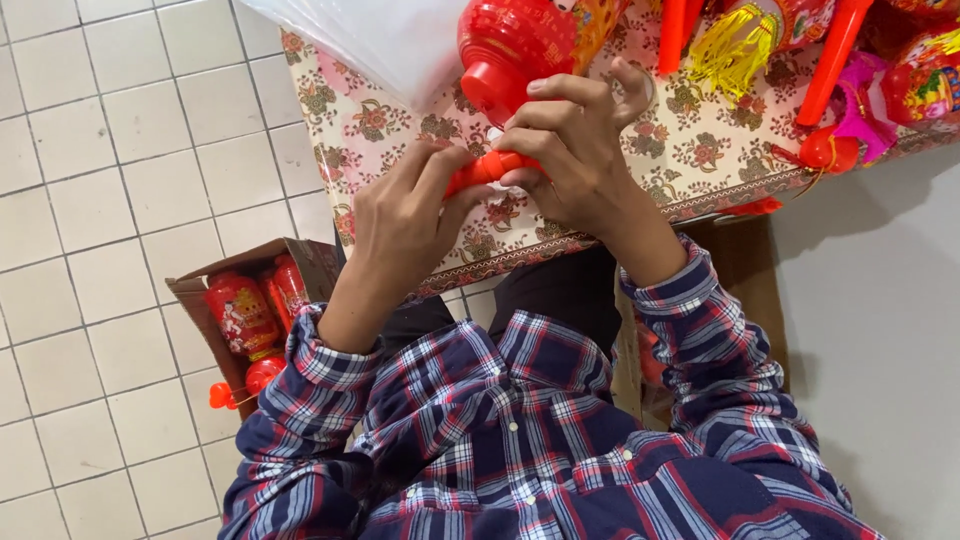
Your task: Assembling red lanterns, wiping them with a cloth, and packing them into plastic bags.
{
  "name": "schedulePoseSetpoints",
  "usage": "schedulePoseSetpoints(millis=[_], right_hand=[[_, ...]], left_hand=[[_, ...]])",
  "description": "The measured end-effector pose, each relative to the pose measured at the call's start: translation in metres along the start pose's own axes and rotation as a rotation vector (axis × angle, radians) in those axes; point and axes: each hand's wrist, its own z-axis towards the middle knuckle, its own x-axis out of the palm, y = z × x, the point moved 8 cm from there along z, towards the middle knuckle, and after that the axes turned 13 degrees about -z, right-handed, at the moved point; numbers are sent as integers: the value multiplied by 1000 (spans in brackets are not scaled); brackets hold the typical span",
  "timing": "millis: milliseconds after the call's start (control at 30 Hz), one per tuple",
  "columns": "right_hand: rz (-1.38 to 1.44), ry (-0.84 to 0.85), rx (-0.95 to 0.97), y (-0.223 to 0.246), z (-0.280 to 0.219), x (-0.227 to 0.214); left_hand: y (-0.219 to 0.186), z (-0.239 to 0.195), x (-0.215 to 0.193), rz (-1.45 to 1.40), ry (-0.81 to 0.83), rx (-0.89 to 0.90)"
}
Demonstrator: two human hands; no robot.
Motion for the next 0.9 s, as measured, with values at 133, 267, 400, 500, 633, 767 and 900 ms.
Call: schedulePoseSetpoints(millis=[133, 267, 400, 500, 633, 767, 900], right_hand=[[-37, -1, 2, -2, -10, 9], [-46, 53, 29, -4, -19, 16], [-68, 71, 16, -3, -22, 18], [-62, 58, 4, -2, -21, 17], [-99, -44, 0, -6, -22, 14], [-147, -46, 18, -8, -19, 7], [-178, -34, -25, 1, -11, 11]], left_hand=[[1, -1, -1, 30, -54, 24], [10, -3, 6, -123, 40, -82], [12, -5, 16, -112, 132, -108], [9, -2, 6, -42, 52, -76], [7, 1, -4, -29, -67, -22], [14, -3, -11, -304, -98, -105], [7, 1, -12, -362, -97, -4]])
